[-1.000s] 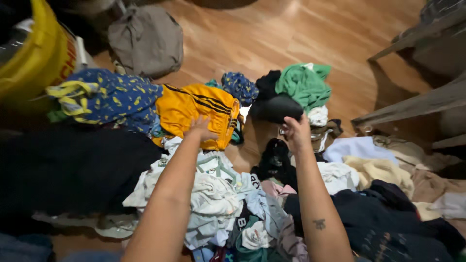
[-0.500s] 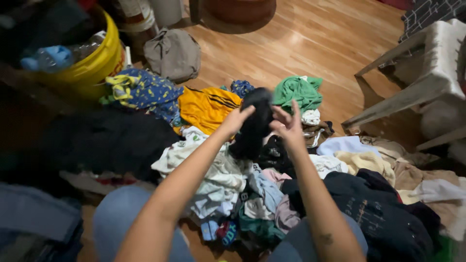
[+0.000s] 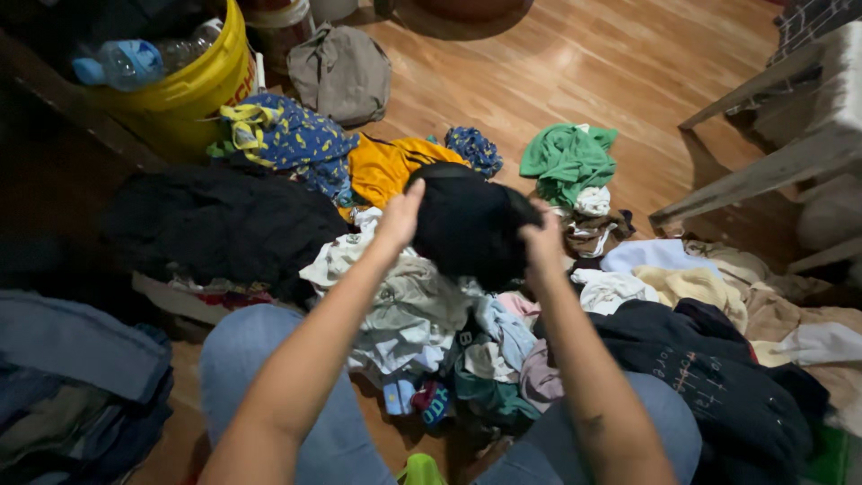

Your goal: The person sorts laundry on the floor, picking up various items of clothing from a large pile and moving them into smaller groups.

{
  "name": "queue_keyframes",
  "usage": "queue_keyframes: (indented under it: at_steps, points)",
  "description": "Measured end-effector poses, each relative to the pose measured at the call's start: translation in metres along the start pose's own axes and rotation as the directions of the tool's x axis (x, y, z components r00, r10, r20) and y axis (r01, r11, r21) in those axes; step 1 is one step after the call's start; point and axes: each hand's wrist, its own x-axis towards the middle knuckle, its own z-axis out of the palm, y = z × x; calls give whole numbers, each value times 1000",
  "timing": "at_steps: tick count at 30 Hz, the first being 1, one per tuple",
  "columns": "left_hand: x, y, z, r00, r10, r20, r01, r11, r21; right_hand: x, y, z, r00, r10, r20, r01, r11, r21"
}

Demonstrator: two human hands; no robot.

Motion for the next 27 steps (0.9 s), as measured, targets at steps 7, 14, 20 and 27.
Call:
queue_keyframes:
  at_steps: [7,14,20,27]
  points:
    - [-8,22,-44,995,22,-97,-48,961,-274,4,-52,-5,939,271,212,-339,831,441]
    - [-28,39,-19,752,571,-331,-493,819,293,4,-48,14,985,-164,60,114,864,490]
    - [-65,46,34,868,250,428,157,679,-717,-63,-53,71,753,-449,481,640,669,-376]
    - [-40,40,19,852,159,498,408,393,-824,-44,-54,38,877,-397,271,469,830,-301]
